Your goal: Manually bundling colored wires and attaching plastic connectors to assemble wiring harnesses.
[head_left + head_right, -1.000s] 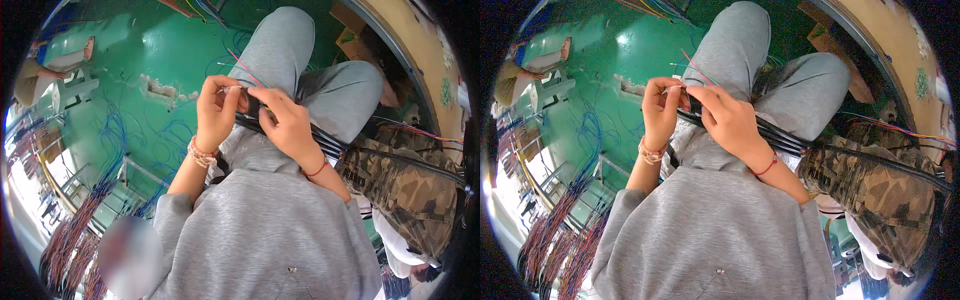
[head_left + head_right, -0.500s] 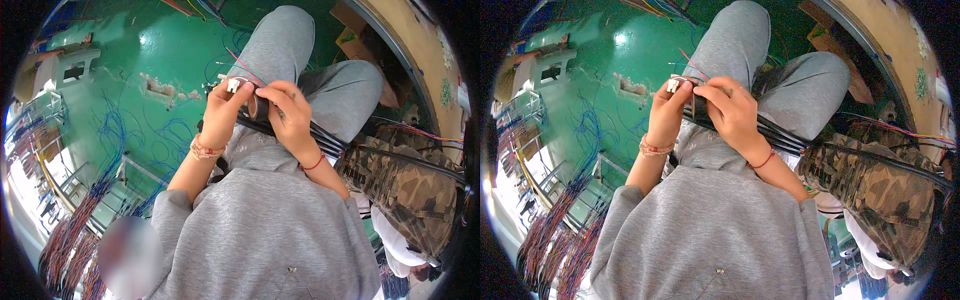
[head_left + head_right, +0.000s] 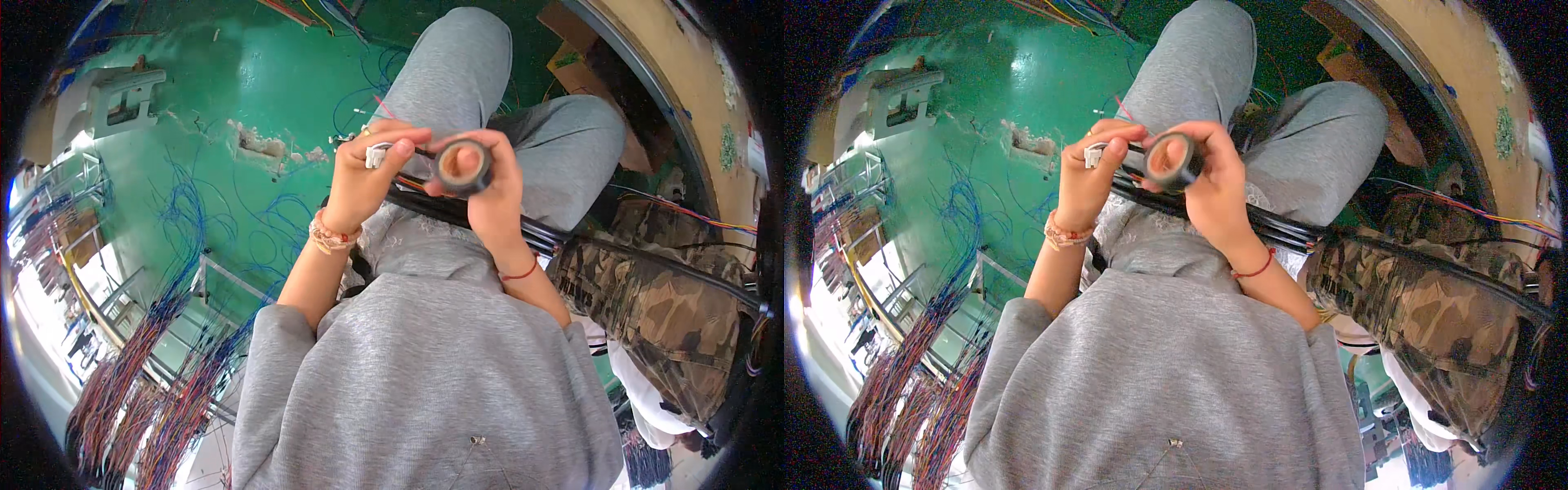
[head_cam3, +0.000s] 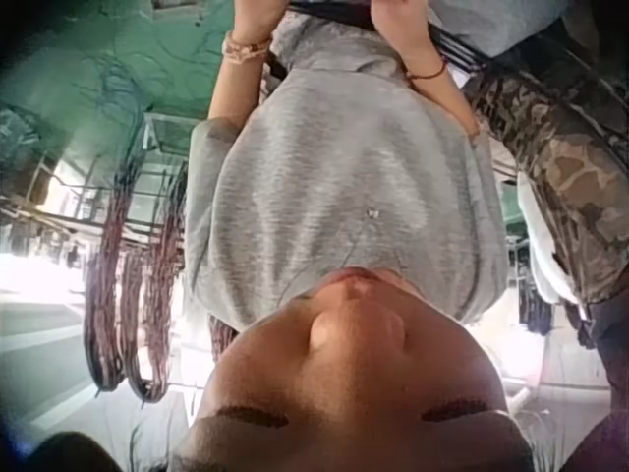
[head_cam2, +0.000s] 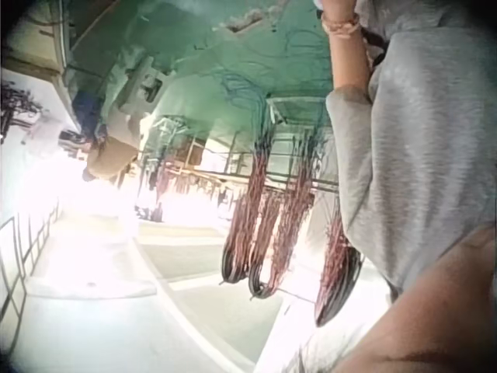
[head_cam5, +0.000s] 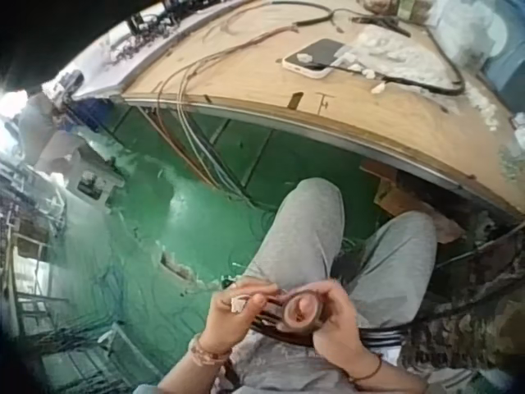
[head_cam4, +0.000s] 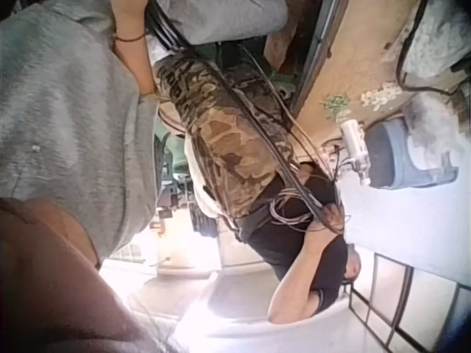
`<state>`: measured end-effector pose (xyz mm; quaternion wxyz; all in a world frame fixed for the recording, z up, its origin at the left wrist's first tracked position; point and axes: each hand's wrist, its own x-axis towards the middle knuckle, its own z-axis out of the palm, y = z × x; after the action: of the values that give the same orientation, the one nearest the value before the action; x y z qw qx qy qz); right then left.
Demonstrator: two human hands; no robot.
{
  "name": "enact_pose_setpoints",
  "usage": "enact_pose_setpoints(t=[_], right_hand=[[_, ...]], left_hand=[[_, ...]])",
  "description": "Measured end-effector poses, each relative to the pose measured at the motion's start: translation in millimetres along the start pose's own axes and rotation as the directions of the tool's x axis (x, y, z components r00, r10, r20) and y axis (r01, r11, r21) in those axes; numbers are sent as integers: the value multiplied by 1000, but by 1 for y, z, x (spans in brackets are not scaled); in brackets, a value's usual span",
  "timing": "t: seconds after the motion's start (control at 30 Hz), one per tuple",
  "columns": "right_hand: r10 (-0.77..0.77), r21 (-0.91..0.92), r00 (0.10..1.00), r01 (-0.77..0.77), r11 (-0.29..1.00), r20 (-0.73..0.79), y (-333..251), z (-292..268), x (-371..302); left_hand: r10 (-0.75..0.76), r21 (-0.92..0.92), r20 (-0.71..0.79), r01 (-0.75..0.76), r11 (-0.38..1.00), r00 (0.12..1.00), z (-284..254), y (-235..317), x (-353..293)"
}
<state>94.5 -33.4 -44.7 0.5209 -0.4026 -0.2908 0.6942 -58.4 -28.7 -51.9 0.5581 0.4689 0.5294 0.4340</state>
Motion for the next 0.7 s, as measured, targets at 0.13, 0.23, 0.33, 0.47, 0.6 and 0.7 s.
enact_pose_setpoints(t=[0.13, 0.23, 0.33, 0.47, 0.6, 0.7], right_hand=[[470, -288, 881, -463, 838, -51, -11, -2, 13], [544, -446, 837, -466, 764, 58, -11, -4, 12], [458, -381, 880, -383, 841, 125, -13, -6, 4], [78, -437, 975, 22, 899, 210, -22, -1, -5], [-165, -638, 921, 366, 677, 353, -25, 6, -9], [-333, -631, 864, 503, 591, 377, -22, 7, -9]], left_hand=[[302, 37, 139, -310, 950, 943, -8, 0, 1], [363, -22, 227, -368, 929, 904, -9, 4, -1], [187, -61, 185, -179, 982, 965, -8, 9, -8], [232, 191, 39, -235, 953, 972, -5, 18, -6], [208, 169, -99, -189, 967, 973, 7, 29, -11], [-234, -216, -96, 209, 954, 968, 13, 35, -17]])
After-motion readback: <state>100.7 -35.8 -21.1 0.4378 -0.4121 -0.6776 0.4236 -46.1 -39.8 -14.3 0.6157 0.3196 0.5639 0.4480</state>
